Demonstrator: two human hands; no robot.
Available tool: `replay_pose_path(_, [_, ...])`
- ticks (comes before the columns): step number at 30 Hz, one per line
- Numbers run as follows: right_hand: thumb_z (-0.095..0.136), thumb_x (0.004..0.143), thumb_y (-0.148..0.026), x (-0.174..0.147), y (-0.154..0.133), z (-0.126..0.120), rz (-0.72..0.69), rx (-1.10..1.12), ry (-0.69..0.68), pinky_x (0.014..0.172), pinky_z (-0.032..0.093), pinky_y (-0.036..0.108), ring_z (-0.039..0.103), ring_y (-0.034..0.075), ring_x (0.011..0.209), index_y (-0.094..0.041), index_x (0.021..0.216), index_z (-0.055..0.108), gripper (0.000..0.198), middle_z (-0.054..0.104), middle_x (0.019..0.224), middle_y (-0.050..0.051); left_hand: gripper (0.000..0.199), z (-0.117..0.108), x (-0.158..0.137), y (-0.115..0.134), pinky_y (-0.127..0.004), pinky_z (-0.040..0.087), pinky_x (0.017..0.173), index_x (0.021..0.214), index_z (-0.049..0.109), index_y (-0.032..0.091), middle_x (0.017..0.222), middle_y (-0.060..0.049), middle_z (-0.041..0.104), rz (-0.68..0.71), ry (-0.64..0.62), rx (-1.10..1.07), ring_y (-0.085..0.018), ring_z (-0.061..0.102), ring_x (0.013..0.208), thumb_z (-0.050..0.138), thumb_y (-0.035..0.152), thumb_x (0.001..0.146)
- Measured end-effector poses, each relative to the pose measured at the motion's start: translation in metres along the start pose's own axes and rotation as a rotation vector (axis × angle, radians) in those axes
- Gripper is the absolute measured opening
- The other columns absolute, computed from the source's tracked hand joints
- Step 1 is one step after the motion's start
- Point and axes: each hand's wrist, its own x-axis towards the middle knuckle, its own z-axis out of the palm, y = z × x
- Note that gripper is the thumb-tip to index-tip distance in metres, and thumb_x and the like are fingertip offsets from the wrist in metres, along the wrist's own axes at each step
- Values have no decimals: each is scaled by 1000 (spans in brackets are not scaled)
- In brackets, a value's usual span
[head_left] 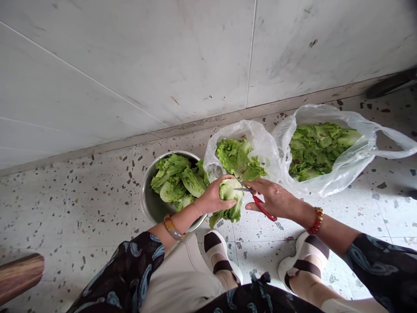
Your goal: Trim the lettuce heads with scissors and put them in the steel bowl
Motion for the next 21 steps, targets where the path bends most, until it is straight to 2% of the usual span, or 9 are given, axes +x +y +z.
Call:
replay_pose_path(6, [70,95,-60,2,-4,6,0,49,-6,77,57,32,70,21,82,-18,136,67,59,75,99,10,59,3,-3,7,-41,54,98,122,58,18,114,-10,71,26,26,-4,-27,68,103,79,30,68])
replay_pose_path(10, [58,98,-70,5,-6,4,11,104,-23,63,47,28,59,16,64,-18,108,76,56,67,74,3,56,9,-3,7,-41,54,95,114,61,18,109,-9,71,17,2,-45,-26,67,101,84,28,64])
replay_pose_path(13, [52,98,-74,9,-3,5,97,169,0,58,43,28,51,15,58,-19,94,75,60,58,64,0,60,5,-1,6,-42,56,95,117,63,17,109,-10,73,-81,-92,-282,-27,69,101,89,37,67])
replay_pose_path(16, [58,95,-73,12,4,5,250,106,129,62,47,32,56,18,64,-20,108,75,57,65,73,3,65,-3,1,3,-44,58,95,117,66,15,108,-13,76,-264,-139,-594,-30,74,102,91,51,69])
replay_pose_path(18, [63,90,-73,13,6,2,310,110,205,64,48,34,57,20,67,-21,121,72,62,67,78,5,62,-8,1,0,-44,59,95,110,69,14,103,-15,78,-362,-77,-727,-31,75,101,92,55,68])
replay_pose_path(21, [61,87,-79,14,1,-6,386,381,255,61,47,34,52,17,62,-17,120,68,71,57,69,0,52,-10,0,-2,-40,61,95,104,71,15,98,-13,80,-425,47,-823,-29,77,101,89,53,75])
